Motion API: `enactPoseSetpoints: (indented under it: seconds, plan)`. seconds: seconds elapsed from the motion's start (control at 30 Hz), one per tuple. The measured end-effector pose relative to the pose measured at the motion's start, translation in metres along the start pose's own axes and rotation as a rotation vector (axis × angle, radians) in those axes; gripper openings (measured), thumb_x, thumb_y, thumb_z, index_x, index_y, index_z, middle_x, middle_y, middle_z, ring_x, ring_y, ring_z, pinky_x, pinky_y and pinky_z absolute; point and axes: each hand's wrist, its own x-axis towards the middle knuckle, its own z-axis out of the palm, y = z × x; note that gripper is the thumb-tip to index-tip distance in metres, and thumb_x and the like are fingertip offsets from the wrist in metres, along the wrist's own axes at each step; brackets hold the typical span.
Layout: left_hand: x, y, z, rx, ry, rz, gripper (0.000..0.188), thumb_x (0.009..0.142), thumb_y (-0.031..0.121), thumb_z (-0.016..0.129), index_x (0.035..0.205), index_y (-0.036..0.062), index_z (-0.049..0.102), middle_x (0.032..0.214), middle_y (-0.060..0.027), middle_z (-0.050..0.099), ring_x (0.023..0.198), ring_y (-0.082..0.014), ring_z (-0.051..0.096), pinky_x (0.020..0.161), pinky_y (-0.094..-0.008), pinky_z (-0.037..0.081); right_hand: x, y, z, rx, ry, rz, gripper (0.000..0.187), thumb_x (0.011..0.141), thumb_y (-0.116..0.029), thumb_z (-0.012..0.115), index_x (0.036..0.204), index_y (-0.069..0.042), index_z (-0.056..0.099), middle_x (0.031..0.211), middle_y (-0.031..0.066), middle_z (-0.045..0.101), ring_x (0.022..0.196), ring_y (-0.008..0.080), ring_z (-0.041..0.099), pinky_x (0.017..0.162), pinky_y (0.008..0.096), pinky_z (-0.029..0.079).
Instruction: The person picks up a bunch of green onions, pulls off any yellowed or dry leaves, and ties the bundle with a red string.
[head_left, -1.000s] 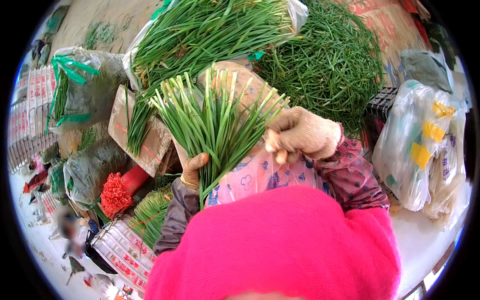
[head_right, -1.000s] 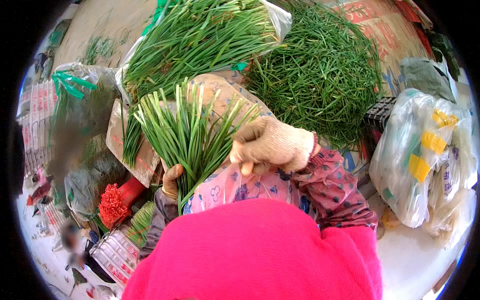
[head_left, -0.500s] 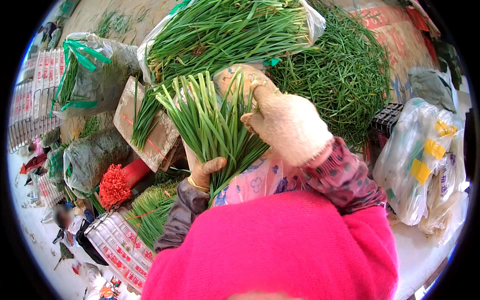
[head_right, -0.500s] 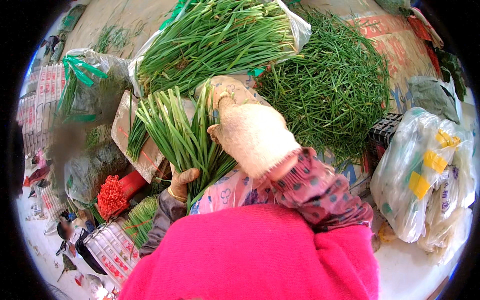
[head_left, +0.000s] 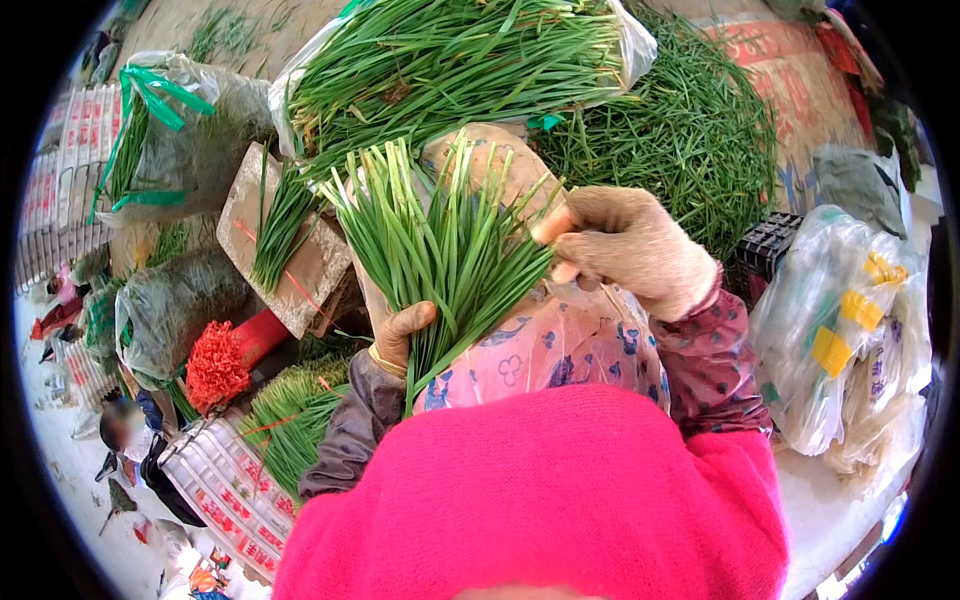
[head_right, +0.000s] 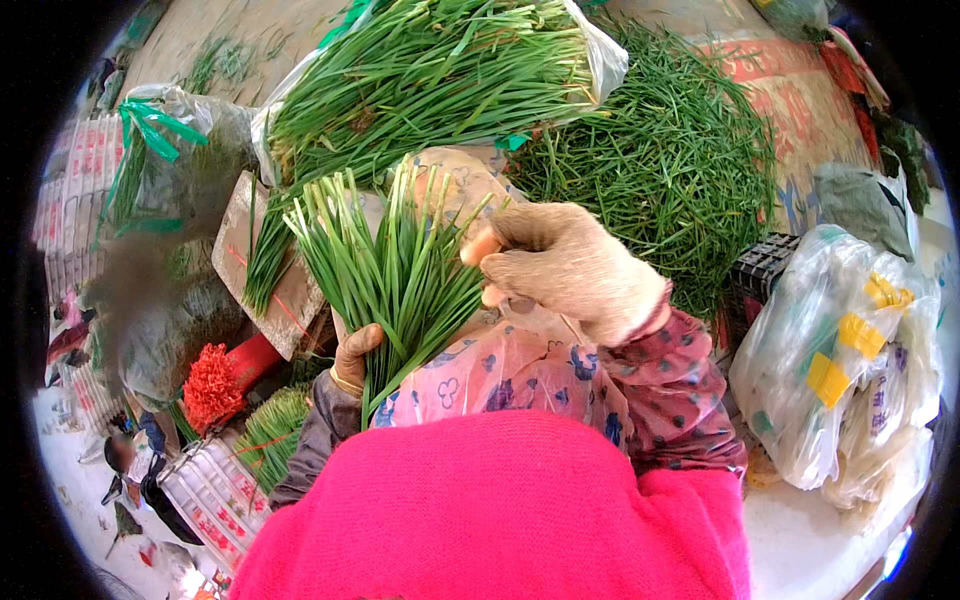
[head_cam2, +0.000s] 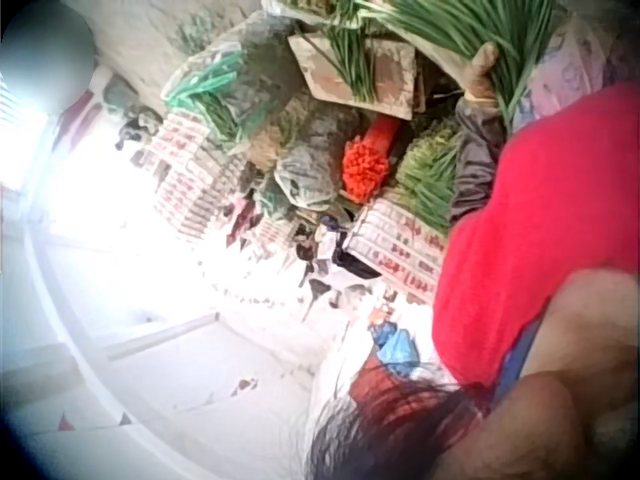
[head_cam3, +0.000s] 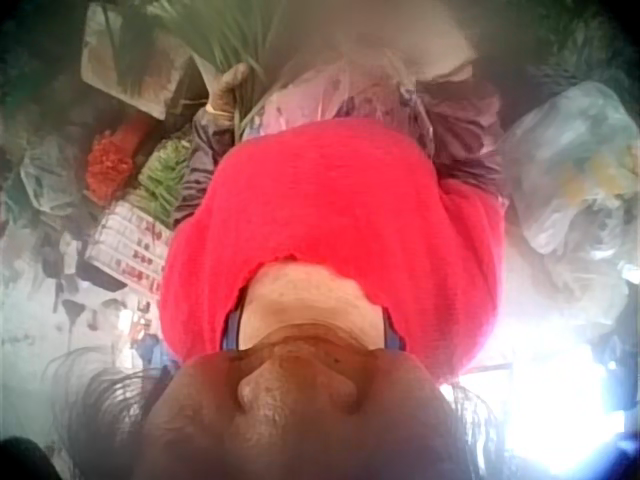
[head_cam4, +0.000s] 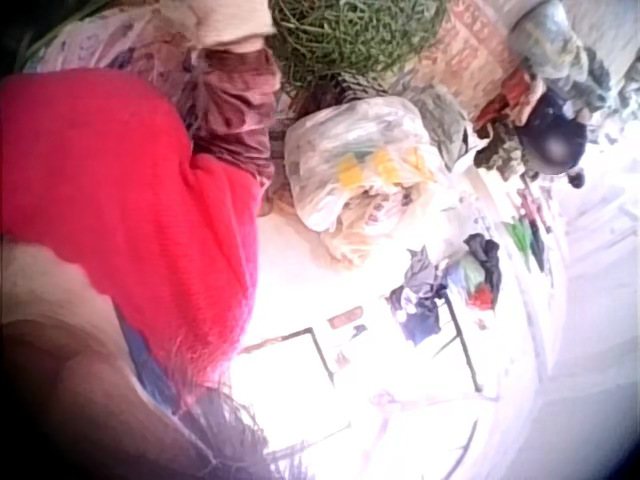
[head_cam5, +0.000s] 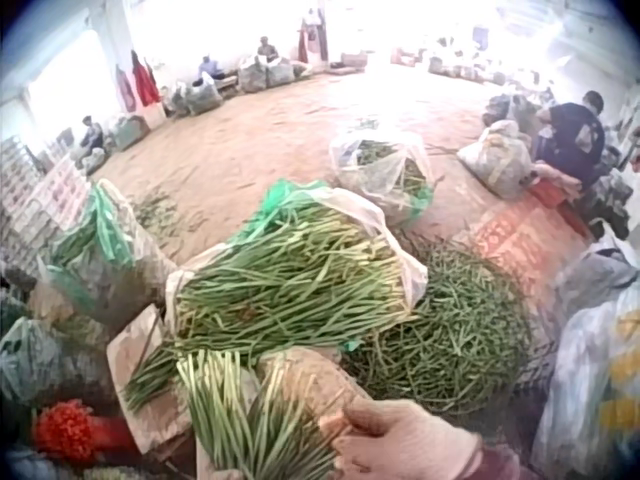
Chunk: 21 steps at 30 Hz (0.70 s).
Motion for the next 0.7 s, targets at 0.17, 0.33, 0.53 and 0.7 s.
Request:
enactPoseSetpoints:
  seconds: [0.17,0.33,0.53,0.7]
  plan:
    - [-0.003,-0.004,-0.010,0.049,0.015,0.016,0.104,0.066,0.015,0.085,0.148,0.0060,0.022,0.129,-0.0160,0.053,0.111,-0.0339,0.060,0.093,-0.0467,0.053,0.023,0.020,0.029,-0.848,0.295,-0.334,0.023,0.085,-0.023,0.062,0.099,-0.005,0.063,0.082,0.0235,0.064,0.079,0.0440,0.062,0.070,0.0490,0.051]
    - [-0.002,0.005,0.007,-0.026,0.002,-0.041,0.102,0.067,0.013,0.083,0.148,0.0065,0.022,0.128,-0.0160,0.053,0.112,-0.0331,0.060,0.095,-0.0460,0.053,0.033,0.031,0.033,-0.180,0.099,-0.087,0.019,0.093,-0.018,0.056,0.094,-0.001,0.065,0.073,0.0098,0.067,0.066,0.0191,0.066,0.063,0.0312,0.051]
    - [-0.002,0.002,0.003,-0.074,-0.037,0.004,0.087,0.072,0.008,0.076,0.145,0.0021,0.029,0.130,-0.0219,0.055,0.113,-0.0378,0.060,0.095,-0.0503,0.053,-0.007,0.005,-0.010,0.105,-0.607,0.129,0.005,0.082,0.001,0.067,0.087,0.002,0.069,0.077,0.0106,0.070,0.062,0.0164,0.069,0.050,0.0250,0.053]
    - [-0.001,0.001,0.004,-0.063,-0.035,0.028,0.084,0.073,0.007,0.076,0.144,0.0019,0.032,0.130,-0.0206,0.056,0.113,-0.0364,0.061,0.095,-0.0488,0.053,0.015,-0.001,0.015,0.053,0.077,0.023,0.023,0.088,-0.007,0.061,0.109,0.003,0.061,0.079,0.0045,0.065,0.064,0.0074,0.060,0.054,0.0241,0.046]
